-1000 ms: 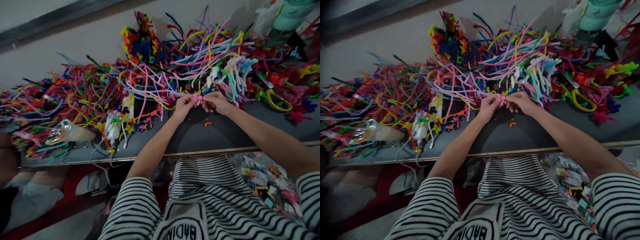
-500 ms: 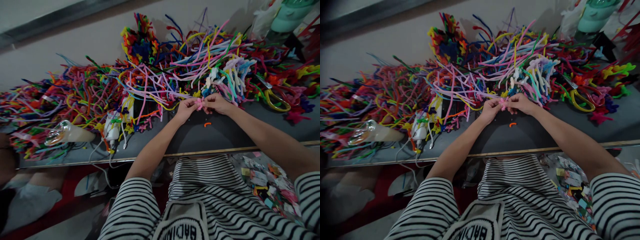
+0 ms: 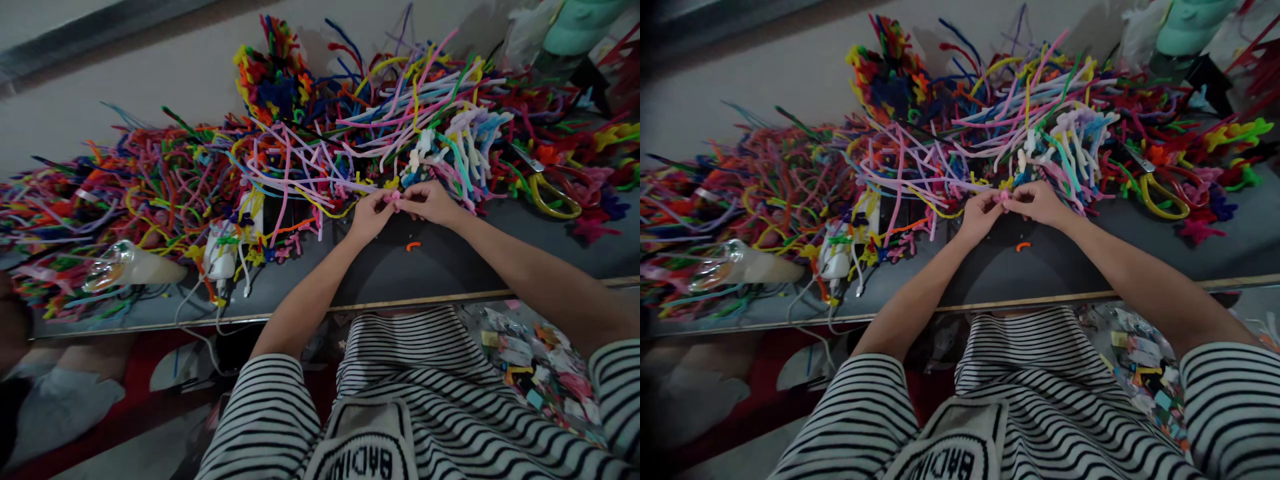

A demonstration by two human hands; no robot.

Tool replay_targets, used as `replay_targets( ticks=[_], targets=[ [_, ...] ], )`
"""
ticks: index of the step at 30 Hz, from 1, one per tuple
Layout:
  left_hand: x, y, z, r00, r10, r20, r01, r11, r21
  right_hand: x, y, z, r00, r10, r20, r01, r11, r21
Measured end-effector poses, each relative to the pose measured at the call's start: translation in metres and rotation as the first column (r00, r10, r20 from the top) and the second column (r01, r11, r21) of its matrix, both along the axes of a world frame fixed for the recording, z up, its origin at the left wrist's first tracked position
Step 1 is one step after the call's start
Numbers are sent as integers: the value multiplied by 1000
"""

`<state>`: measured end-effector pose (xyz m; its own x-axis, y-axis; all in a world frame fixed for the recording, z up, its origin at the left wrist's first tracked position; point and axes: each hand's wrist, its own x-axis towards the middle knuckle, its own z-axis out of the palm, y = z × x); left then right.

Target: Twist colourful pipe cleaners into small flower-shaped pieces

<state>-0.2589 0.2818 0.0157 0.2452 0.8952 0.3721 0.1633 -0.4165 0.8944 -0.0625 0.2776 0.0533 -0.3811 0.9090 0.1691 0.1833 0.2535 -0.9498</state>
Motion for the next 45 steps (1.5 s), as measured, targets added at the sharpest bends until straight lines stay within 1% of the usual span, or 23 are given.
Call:
replay_targets(
  ticks=[2, 4, 5, 7, 9, 12, 16, 19, 22, 26, 28, 31, 34, 36, 39, 42, 45],
  targets=[
    [-2, -2, 3, 984, 58, -170, -36, 990, 133, -3, -1, -1, 996, -63, -62, 65, 998, 21],
    [-3, -5, 6, 948, 112, -298, -36, 968, 248, -5, -2, -2, 990, -114, -88, 121, 990, 73],
    [-3, -6, 7, 935, 136, -329, -39, 958, 285, -6, -2, -3, 989, -126, -73, 134, 985, 111],
    [-3, -8, 9, 928, 184, -324, -77, 946, 316, -7, -4, -4, 990, -138, -10, 138, 974, 181],
    [-3, -9, 10, 938, 216, -270, -130, 944, 303, -7, -4, -4, 988, -153, 26, 145, 969, 201],
    [-4, -7, 11, 961, 211, -179, -166, 958, 235, -6, -3, -5, 991, -134, -23, 136, 981, 139],
    [-8, 0, 9, 987, 152, -43, -145, 981, 132, -4, 0, -8, 989, -59, -132, 70, 995, 74],
    [-11, 4, 8, 993, 114, 16, -115, 988, 106, -3, 3, -9, 985, -27, -173, 33, 999, 34],
    [-12, 4, 10, 993, 117, 3, -117, 987, 112, -1, 5, -9, 986, -20, -168, 22, 1000, 7],
    [-12, 0, 11, 990, 134, -31, -131, 988, 84, 0, 7, -8, 992, -23, -126, 19, 999, -33],
    [-11, -2, 12, 991, 130, -28, -128, 989, 79, -1, 7, -7, 993, -32, -117, 29, 999, -29],
    [-10, -4, 13, 991, 128, -32, -125, 988, 85, -4, 5, -7, 989, -40, -140, 38, 999, -16],
    [-9, -6, 13, 990, 124, -63, -118, 989, 95, -6, 4, -7, 985, -47, -169, 40, 998, -44],
    [-9, -7, 12, 991, 102, -83, -91, 988, 127, -5, 2, -7, 986, -44, -164, 37, 998, -48],
    [-8, -7, 9, 992, 57, -112, -33, 978, 208, -2, 1, -9, 994, -33, -106, 32, 999, -11],
    [-8, -6, 6, 993, 44, -114, -12, 964, 264, -1, 2, -12, 995, -80, -66, 82, 996, 24],
    [-8, -4, 4, 991, 55, -121, -21, 963, 268, -4, 2, -13, 988, -125, -89, 129, 991, 45]
  ],
)
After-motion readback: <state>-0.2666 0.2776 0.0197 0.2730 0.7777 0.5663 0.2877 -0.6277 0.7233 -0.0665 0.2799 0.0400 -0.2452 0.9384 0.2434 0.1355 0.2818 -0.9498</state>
